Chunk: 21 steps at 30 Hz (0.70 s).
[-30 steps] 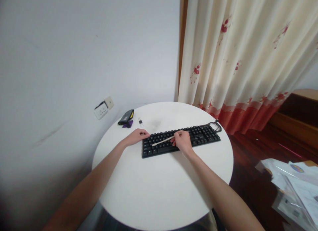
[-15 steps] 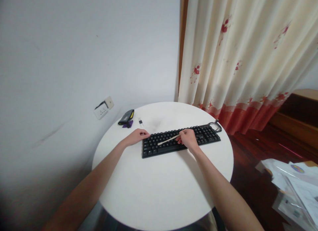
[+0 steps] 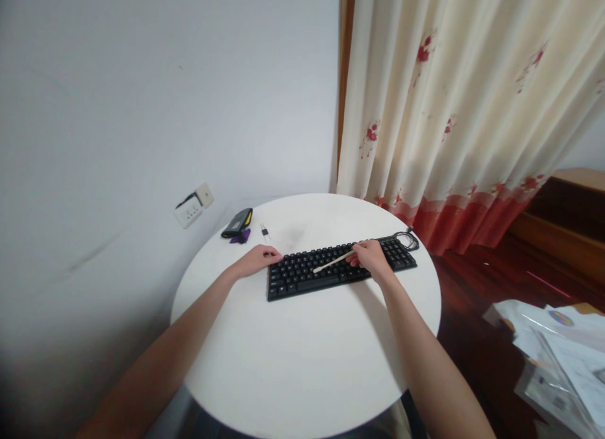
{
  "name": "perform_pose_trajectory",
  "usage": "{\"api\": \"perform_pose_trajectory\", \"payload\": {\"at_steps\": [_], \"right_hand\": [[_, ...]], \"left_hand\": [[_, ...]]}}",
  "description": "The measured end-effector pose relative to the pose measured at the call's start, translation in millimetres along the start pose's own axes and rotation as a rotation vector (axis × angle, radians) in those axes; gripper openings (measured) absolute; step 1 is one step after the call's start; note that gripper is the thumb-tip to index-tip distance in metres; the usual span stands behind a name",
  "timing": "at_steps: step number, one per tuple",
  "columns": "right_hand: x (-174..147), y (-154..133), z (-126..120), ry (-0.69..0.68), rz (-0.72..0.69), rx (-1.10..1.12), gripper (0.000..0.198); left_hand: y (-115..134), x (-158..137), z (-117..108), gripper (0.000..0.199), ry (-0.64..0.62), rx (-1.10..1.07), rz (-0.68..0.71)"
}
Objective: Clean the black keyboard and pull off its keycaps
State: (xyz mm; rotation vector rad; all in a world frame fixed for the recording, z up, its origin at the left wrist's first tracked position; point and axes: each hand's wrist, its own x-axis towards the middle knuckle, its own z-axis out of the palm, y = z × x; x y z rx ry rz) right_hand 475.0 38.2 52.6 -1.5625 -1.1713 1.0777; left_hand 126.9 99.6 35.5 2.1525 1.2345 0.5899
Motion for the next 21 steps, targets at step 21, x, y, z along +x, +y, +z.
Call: {"api": "perform_pose_trajectory", "payload": {"at_steps": [21], "right_hand": [[8.6, 9.0, -11.3, 0.029, -0.075, -0.074, 0.016]], "left_hand": [[-2.8, 1.2, 0.0, 0.043, -0.015, -0.002, 0.005]]}}
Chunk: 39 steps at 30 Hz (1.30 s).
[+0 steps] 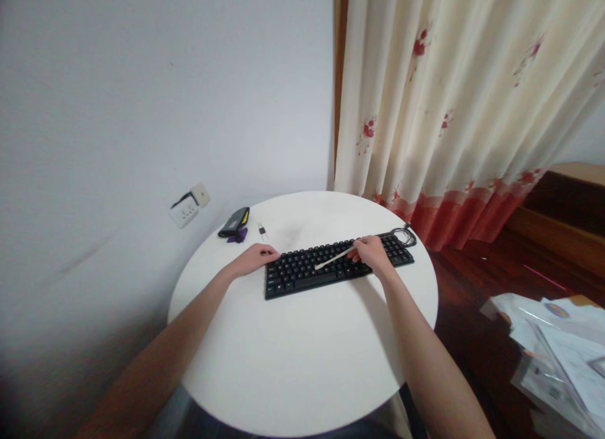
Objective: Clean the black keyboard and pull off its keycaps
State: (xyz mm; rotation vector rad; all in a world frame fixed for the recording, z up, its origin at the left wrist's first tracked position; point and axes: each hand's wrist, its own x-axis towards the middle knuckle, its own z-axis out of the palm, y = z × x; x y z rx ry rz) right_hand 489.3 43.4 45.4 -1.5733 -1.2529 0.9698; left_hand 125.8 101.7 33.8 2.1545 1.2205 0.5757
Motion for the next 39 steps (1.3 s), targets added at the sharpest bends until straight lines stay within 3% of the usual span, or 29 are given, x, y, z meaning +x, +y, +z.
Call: {"api": "perform_pose_trajectory", "payload": {"at_steps": [8, 12, 27, 39], "right_hand": [[2, 3, 0, -0.003, -0.096, 0.029, 0.028], [4, 4, -6, 0.016, -0.078, 0.017, 0.028], [13, 23, -69, 0.085, -0.071, -0.113, 0.028], [26, 32, -114, 0.133, -0.011, -0.096, 0.030]], "left_hand": [[3, -1, -1, 0.042, -0.001, 0.001, 0.004], [4, -1, -2, 0.040, -0.004, -0.017, -0.002], [3, 0, -1, 0.040, 0.001, -0.008, 0.000], [3, 1, -2, 0.039, -0.002, 0.003, -0.010]]}}
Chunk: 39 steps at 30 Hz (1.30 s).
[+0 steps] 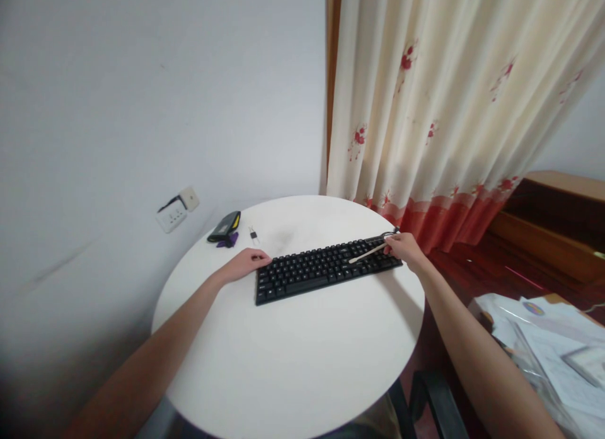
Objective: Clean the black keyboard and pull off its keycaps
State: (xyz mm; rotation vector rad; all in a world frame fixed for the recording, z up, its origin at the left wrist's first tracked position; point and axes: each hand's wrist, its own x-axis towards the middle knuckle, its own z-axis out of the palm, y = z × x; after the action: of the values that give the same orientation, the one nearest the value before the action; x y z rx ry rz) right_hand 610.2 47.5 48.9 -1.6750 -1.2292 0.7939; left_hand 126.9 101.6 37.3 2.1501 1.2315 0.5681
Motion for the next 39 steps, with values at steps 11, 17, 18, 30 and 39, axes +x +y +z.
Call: {"api": "perform_pose_trajectory", "payload": {"at_steps": [11, 17, 18, 30, 39], "right_hand": [[16, 20, -24, 0.027, 0.047, 0.017, 0.022], [21, 16, -41, 0.066, 0.070, 0.001, 0.020], [22, 16, -45, 0.070, 0.076, -0.005, 0.020], [31, 21, -79, 0.147, 0.160, -0.071, 0.020], [26, 23, -101, 0.229, 0.150, -0.113, 0.027]], "left_hand": [[3, -1, 0, 0.040, 0.002, -0.013, -0.011], [4, -2, -1, 0.039, -0.001, -0.018, -0.013], [5, -2, -1, 0.039, 0.000, -0.015, -0.012], [4, -1, -1, 0.038, -0.004, -0.015, -0.011], [7, -2, -2, 0.038, -0.005, -0.023, -0.014]]}}
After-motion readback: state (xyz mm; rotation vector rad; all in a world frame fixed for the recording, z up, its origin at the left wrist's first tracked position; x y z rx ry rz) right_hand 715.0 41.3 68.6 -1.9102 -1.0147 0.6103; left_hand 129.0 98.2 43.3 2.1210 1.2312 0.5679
